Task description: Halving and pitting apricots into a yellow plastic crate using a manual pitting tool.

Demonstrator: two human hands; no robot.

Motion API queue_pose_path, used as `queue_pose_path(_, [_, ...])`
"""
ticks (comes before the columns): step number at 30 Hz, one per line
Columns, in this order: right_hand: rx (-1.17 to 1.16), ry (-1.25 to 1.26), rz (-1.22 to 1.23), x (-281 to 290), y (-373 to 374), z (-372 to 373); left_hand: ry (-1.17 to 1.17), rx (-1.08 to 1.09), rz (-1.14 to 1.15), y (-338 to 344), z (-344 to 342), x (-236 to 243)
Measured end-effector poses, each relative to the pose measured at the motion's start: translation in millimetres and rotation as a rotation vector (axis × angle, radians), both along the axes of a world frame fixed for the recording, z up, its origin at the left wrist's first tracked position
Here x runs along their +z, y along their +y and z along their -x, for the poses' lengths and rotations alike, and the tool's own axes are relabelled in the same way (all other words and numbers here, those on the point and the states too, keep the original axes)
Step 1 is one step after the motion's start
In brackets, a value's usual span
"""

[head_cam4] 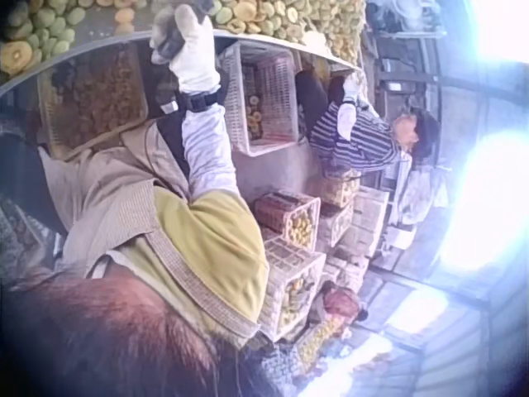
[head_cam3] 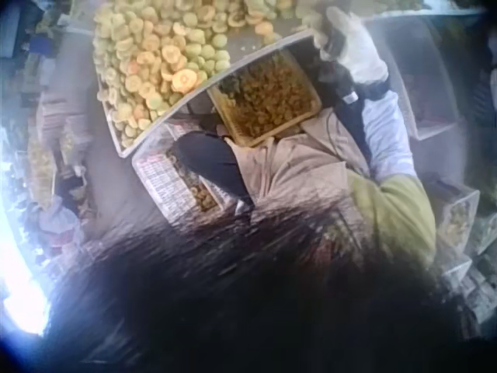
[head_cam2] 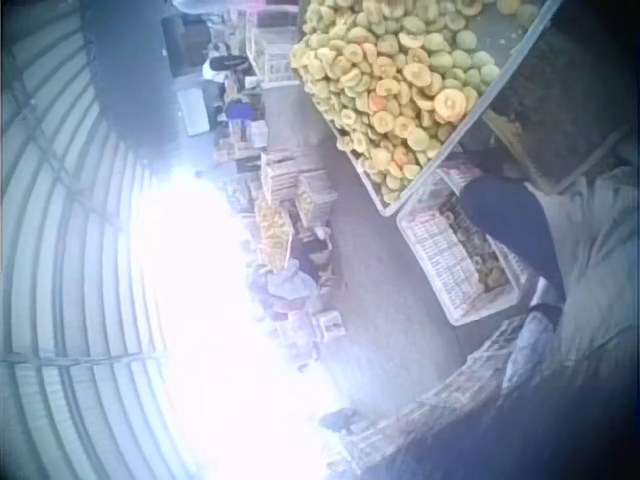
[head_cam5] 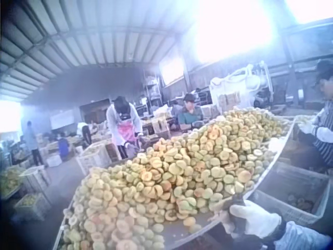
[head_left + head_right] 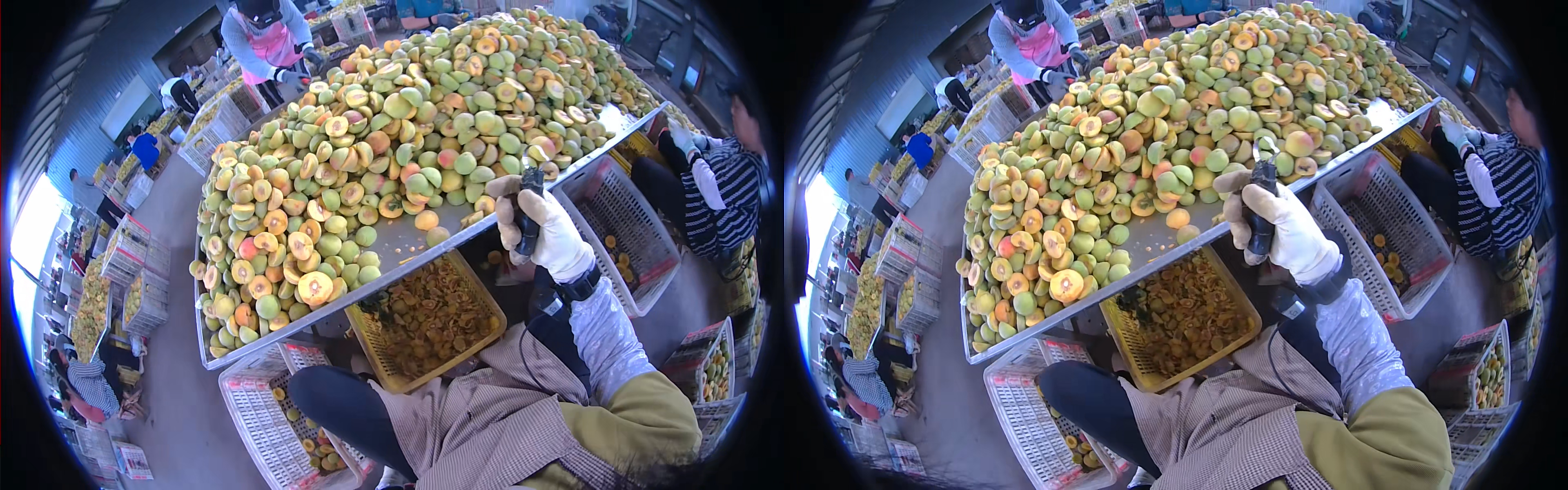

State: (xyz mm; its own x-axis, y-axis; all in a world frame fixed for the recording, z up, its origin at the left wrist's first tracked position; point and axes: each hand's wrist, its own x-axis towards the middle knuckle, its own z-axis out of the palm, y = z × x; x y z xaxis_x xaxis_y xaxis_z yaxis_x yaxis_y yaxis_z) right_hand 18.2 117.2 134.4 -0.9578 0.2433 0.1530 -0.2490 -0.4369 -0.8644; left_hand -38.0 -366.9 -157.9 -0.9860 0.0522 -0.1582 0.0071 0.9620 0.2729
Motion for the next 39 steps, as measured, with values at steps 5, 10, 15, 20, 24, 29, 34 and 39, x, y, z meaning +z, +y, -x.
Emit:
queue_pose_path(5, [-0.013, 0.134, 0.075, 24, -1, -50, -0.004, 0.004, 0.035, -23, -37, 2])
queue_pose_path(10, [-0.013, 0.155, 0.146, 20, -11, -70, -0.021, -0.008, 0.119, -69, -80, 2])
queue_pose_path(15, [0.139, 0.161, 0.112, 13, -21, -65, 0.107, -0.190, 0.391, -183, -132, 22])
queue_pose_path(20, [0.098, -0.233, -0.041, 4, -22, -52, 0.483, 0.030, 0.402, -76, -89, 200])
queue_pose_path(24, [0.346, -0.342, -0.100, 2, -59, -18, 0.592, -0.013, -0.051, 6, -61, 312])
queue_pose_path(29, [0.478, -0.473, -0.182, -55, -69, 1, 0.545, -0.278, -0.170, 70, 45, 246])
queue_pose_path(34, [0.472, -0.645, -0.029, -115, -57, 9, 0.428, -0.155, -0.233, 131, 159, 214])
queue_pose_path(39, [0.400, -0.731, 0.017, -122, -52, 17, 0.528, -0.413, -0.026, 142, 241, 185])
